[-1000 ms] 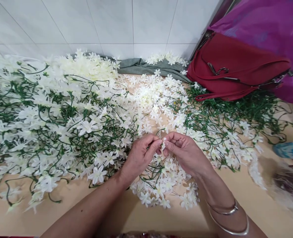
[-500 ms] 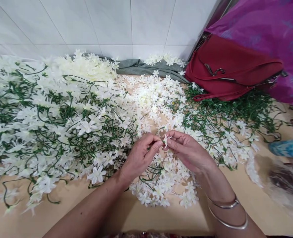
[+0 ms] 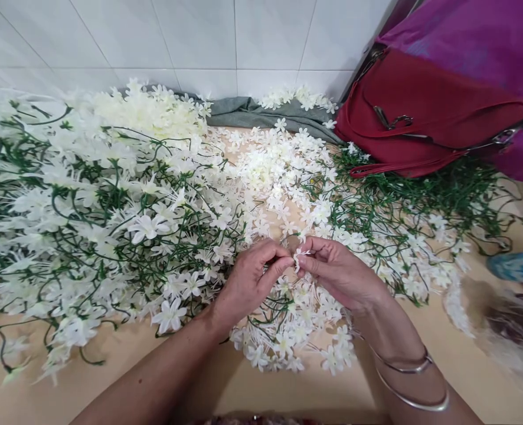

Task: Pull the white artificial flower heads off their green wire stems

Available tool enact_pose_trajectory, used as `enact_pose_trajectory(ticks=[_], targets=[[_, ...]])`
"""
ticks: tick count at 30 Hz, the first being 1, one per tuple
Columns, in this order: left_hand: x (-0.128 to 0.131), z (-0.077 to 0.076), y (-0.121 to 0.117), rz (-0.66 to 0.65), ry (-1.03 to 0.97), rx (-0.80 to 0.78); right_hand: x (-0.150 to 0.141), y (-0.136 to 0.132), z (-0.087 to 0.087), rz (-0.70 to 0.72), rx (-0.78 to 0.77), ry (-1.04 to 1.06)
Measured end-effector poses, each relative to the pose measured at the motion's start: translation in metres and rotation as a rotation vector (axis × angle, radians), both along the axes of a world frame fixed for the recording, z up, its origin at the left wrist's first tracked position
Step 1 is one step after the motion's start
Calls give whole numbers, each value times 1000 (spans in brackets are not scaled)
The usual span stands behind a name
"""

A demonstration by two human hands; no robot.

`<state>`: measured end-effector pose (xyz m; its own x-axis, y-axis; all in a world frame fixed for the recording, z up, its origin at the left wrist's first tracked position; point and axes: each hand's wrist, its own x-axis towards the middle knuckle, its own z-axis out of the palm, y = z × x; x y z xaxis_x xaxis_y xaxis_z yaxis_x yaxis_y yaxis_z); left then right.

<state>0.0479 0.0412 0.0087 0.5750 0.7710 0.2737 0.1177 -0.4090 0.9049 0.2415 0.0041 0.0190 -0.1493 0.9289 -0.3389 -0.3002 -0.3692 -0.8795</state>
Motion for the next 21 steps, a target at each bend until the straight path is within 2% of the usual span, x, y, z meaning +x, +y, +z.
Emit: enact_pose_trajectory(ticks=[8,13,16,21], targets=[[0,-3,1,14,-13,-28,-2,2,-2,-8,33,-29],[1,-3,-1,8,-57,-80,1,1,-6,-5,47,41],[2,0,0,-1,-219,-266,5,0,-4,-61,66,63],[-3,5,3,-77,-688,-882,10,0,2,-201,107,61]])
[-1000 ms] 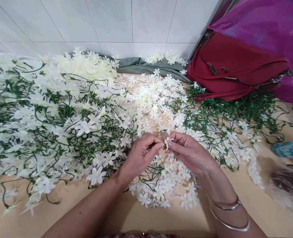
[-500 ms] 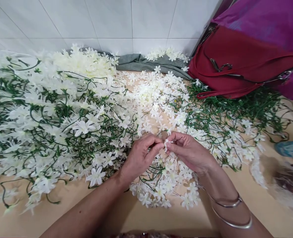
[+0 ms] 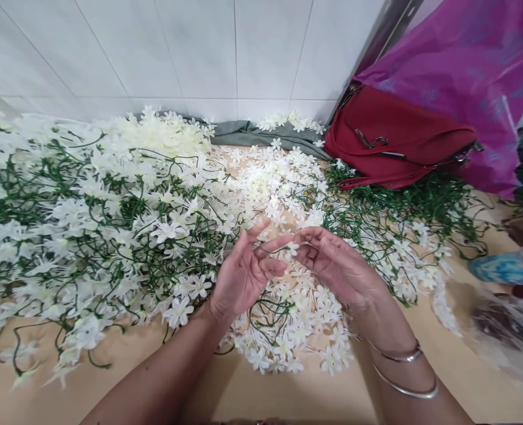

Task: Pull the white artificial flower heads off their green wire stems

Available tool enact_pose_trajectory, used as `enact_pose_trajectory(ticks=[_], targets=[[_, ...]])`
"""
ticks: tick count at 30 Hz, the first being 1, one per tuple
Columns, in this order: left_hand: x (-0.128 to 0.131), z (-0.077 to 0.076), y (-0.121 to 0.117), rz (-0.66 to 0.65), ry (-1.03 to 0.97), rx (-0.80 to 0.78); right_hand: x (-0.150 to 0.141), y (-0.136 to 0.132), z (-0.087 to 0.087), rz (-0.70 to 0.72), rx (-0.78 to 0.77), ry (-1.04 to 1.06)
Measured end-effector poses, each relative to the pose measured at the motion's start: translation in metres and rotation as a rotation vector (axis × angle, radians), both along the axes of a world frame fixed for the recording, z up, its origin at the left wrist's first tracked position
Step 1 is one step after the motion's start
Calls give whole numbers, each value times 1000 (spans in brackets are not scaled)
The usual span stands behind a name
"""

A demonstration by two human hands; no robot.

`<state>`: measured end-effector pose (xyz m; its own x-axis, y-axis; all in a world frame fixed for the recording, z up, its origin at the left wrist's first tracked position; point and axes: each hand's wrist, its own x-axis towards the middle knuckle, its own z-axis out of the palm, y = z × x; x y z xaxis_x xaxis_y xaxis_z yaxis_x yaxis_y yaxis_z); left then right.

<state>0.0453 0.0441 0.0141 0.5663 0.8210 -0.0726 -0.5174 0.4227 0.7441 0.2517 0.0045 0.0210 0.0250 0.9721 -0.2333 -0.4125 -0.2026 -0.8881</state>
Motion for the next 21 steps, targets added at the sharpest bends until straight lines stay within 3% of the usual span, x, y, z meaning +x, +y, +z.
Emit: enact_pose_trajectory(ticks=[3,8,14,18,21], targets=[[-2,1,0,-67,-53,-139,4,1,1,-59,38,-10],[-3,14,-5,-37,106,180,11,0,4,-99,66,-34],[-28,70,-13,71,695,568,8,2,6,-161,63,-139],[-54,100,-20,202,1142,802,2,4,-4,-162,101,-427],[-63,110,-25,357,1364,962,-5,4,-14,-154,134,-723]])
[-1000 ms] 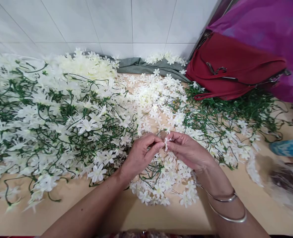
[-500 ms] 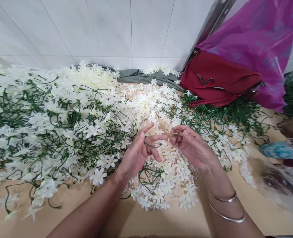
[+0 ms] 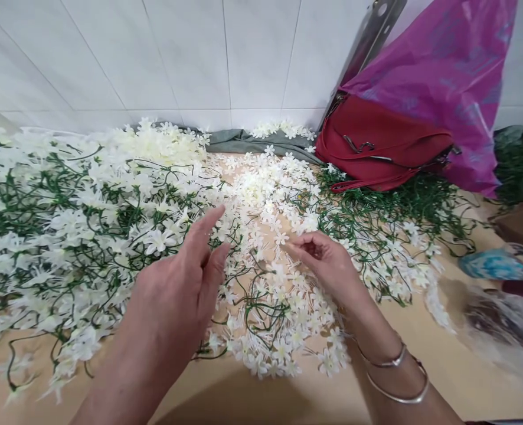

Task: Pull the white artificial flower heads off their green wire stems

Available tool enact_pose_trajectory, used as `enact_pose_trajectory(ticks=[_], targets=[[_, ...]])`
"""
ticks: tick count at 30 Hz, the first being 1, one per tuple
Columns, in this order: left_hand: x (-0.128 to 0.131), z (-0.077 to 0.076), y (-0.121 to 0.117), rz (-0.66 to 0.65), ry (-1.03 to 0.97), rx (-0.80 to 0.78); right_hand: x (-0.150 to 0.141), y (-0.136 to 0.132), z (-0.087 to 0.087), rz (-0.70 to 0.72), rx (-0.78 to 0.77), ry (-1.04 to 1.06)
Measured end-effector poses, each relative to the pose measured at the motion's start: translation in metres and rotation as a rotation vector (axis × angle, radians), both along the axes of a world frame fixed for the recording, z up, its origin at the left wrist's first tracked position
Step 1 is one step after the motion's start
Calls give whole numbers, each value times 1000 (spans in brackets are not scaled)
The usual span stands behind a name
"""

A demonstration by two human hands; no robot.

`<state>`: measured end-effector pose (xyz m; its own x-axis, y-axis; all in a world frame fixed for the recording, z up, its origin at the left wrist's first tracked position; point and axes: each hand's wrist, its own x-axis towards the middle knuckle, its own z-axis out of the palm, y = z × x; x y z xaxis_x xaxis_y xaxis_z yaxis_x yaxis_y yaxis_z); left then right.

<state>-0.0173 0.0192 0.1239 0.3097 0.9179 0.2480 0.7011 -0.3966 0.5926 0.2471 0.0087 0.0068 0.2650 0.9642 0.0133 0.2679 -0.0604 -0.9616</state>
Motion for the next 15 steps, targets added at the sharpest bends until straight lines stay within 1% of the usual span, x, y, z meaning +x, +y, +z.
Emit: enact_pose_trajectory(ticks=[1,3,4,6,8,11,13,15], targets=[[2,0,-1,-2,2,69,-2,0,-3,-3,17,-118],[14,-4,-1,-72,-81,196,-5,0,-6,17,59,-333],[24,-9,0,-109,-121,222,-6,0,-7,38,76,-412],[47,-22,8,-258,-96,233,-7,-1,-7,70,100,-494],[70,-39,22,-348,19,156,-6,-1,-6,46,105,-495],[95,-63,46,-385,225,84,-2,-2,-5,-33,70,-371],[103,-77,58,-417,270,81,0,-1,-5,-73,60,-268],[105,-87,65,-442,257,75,1,-1,-7,-105,71,-196]])
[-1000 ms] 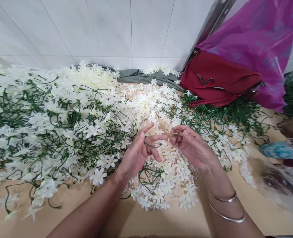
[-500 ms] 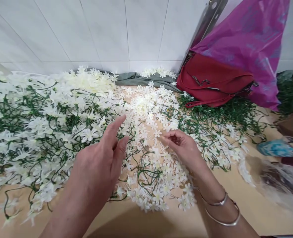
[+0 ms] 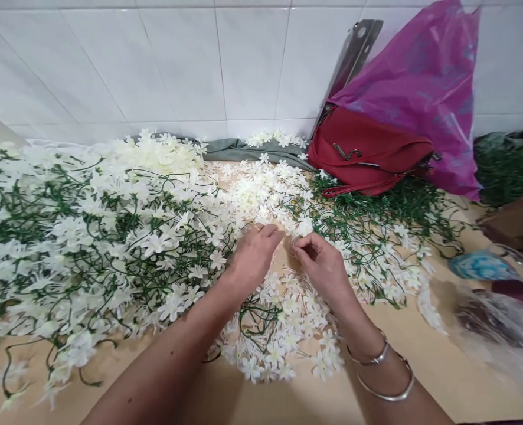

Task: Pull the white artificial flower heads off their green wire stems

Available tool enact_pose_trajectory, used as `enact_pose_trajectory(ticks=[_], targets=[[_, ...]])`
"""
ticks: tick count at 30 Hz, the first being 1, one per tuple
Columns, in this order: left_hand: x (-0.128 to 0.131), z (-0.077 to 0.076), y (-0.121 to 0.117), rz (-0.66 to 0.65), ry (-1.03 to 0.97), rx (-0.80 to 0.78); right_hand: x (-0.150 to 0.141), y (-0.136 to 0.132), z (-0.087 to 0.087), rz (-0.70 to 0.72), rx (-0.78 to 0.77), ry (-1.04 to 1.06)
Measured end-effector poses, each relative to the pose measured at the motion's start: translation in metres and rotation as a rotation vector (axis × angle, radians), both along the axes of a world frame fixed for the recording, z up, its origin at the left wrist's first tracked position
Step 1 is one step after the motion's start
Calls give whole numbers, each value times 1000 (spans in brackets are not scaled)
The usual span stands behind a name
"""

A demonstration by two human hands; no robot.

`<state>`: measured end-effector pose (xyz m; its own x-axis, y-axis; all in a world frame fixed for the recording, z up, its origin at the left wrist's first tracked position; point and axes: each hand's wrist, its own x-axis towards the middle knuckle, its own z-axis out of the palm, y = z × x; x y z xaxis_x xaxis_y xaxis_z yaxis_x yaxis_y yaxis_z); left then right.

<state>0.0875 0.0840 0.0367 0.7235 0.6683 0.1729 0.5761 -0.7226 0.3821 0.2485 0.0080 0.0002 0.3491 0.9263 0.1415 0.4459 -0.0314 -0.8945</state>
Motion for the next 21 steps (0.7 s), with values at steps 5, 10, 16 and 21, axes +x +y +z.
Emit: enact_pose_trajectory(ticks=[5,10,16,21], targets=[[-2,-10,2,76,-123,-76,-3,0,4,-63,132,-12],[-2,-8,-4,257,-351,-237,-13,-5,18,-109,261,26],[-4,-4,-10,315,-737,-661,-26,-6,20,-132,262,212],[-3,-2,-16,256,-750,-763,-28,-5,20,-166,250,215]])
